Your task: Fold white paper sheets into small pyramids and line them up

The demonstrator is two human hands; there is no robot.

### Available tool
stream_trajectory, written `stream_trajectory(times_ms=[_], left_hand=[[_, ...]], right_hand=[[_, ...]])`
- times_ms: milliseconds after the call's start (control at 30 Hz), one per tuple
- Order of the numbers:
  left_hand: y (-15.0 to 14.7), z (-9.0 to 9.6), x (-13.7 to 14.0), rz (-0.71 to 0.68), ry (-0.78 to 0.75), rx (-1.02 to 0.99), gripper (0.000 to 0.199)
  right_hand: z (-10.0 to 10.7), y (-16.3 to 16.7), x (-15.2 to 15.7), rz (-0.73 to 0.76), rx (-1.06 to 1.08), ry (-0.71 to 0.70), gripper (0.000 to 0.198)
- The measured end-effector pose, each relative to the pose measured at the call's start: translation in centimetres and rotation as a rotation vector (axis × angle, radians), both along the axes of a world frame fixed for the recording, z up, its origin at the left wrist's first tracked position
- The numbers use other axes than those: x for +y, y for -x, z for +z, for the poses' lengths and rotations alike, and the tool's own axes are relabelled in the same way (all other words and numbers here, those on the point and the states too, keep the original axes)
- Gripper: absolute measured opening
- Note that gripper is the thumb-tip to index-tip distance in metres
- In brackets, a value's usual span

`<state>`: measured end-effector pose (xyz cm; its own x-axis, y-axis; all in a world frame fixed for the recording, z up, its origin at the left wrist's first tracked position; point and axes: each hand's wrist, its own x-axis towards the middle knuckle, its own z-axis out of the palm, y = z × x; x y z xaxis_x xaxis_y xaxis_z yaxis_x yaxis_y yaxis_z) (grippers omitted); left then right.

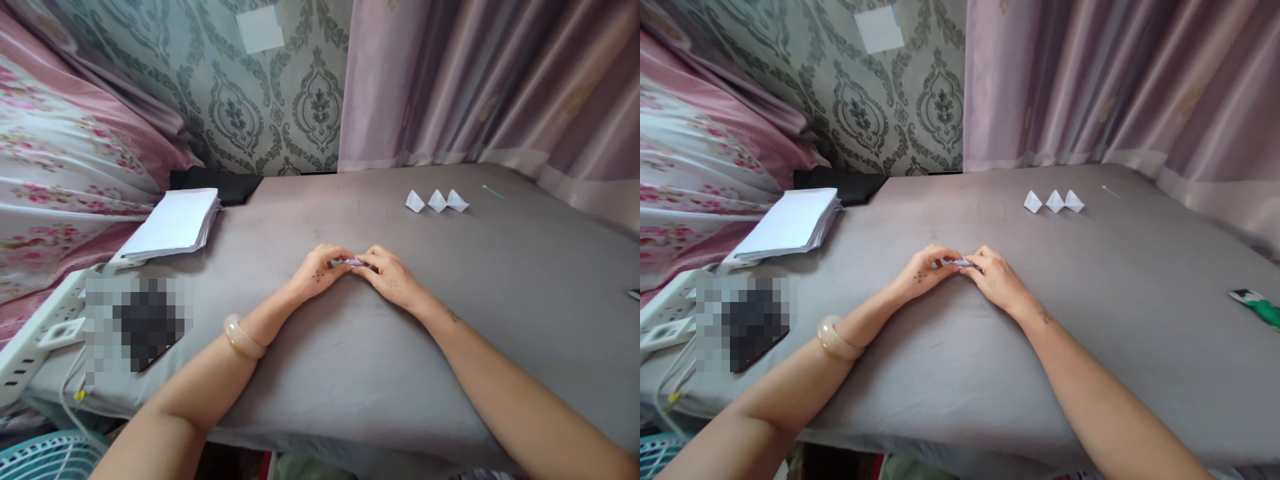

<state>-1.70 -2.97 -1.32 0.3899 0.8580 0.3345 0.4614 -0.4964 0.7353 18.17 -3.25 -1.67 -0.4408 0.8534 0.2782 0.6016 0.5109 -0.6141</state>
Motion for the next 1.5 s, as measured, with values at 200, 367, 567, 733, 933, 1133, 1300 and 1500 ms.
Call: stream_trajectory(times_ms=[200,367,567,733,933,1133,1300,1500], left_hand=[[-0.1,-0.3,0.1,0.040,0.054,0.029,0.011],[-0.3,0.0,-0.2,0.039,0.055,0.074,0.010],[-0.7,0.3,-0.2,0.053,0.019,0.050,0.013],[-0.8,0.6,0.1,0.052,0.042,0.038,0.013],[-0.2,0.5,0.3,0.075,0.015,0.029,0.011],[0.5,0.4,0.3,0.151,0.107,0.012,0.011],[0.6,0.4,0.3,0.104,0.119,-0.035,0.015],[0.8,0.9,0.1,0.055,0.096,0.027,0.024]], right_hand=[[0.7,0.5,-0.7,-0.118,0.017,0.044,0.030],[1.0,0.9,-0.9,-0.084,0.056,0.065,0.015],[0.4,1.0,-0.4,-0.113,0.079,0.017,0.015],[0.5,0.9,-0.2,-0.116,0.106,0.010,0.016],[1.0,0.9,-0.2,-0.179,0.145,0.085,0.015],[0.5,0.3,0.3,-0.234,0.217,0.202,0.017],[0.1,-0.1,0.6,-0.282,0.235,0.238,0.015],[0.7,-0.1,0.4,-0.278,0.232,0.270,0.017]])
